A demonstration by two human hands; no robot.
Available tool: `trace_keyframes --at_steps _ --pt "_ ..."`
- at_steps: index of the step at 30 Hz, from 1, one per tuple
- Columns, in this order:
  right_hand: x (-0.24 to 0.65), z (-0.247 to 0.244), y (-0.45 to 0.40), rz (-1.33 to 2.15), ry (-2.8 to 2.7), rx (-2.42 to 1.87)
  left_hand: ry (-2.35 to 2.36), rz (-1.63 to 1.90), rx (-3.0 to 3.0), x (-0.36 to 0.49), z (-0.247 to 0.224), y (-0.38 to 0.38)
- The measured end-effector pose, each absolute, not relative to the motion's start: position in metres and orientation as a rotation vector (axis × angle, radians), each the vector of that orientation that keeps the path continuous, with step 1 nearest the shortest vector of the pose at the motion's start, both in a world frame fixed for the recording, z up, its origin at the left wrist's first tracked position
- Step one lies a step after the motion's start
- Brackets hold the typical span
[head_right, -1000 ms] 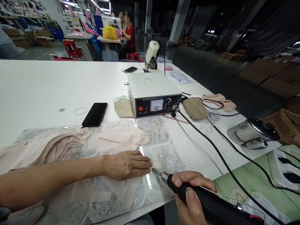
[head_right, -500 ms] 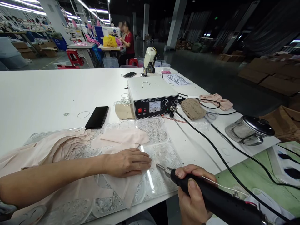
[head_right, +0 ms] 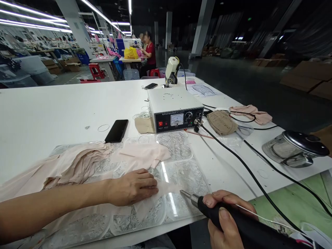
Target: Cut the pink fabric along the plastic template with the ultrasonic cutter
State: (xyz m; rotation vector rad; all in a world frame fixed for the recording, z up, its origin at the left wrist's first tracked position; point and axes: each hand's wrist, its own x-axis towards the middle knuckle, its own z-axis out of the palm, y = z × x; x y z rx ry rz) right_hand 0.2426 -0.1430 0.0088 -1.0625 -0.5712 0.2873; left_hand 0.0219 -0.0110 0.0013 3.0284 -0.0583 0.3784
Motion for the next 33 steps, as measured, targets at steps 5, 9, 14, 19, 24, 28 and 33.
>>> trace_keyframes --at_steps 5,9,14,19,24,28,33 --pt "0.241 0.012 -0.143 0.284 -0.582 -1.048 -0.127 0.393 3.053 0.024 0.002 -0.018" --pt "0.245 0.008 -0.143 0.269 -0.582 -1.056 -0.130 0.322 3.057 0.023 0.002 -0.018" --pt "0.249 0.000 -0.156 0.351 -0.621 -1.078 -0.116 0.310 3.015 0.017 0.006 -0.013" --pt "0.252 -0.002 -0.159 0.408 -0.677 -1.019 0.075 0.428 2.990 0.023 0.007 -0.029" --pt "0.253 -0.003 -0.157 0.431 -0.708 -0.997 0.244 0.494 3.028 0.028 0.001 -0.046" --pt "0.252 -0.004 -0.167 0.539 -0.725 -0.981 0.287 0.499 3.063 0.027 0.000 -0.054" --pt "0.257 0.001 -0.168 0.570 -0.773 -0.905 0.392 0.551 3.039 0.030 0.001 -0.070"
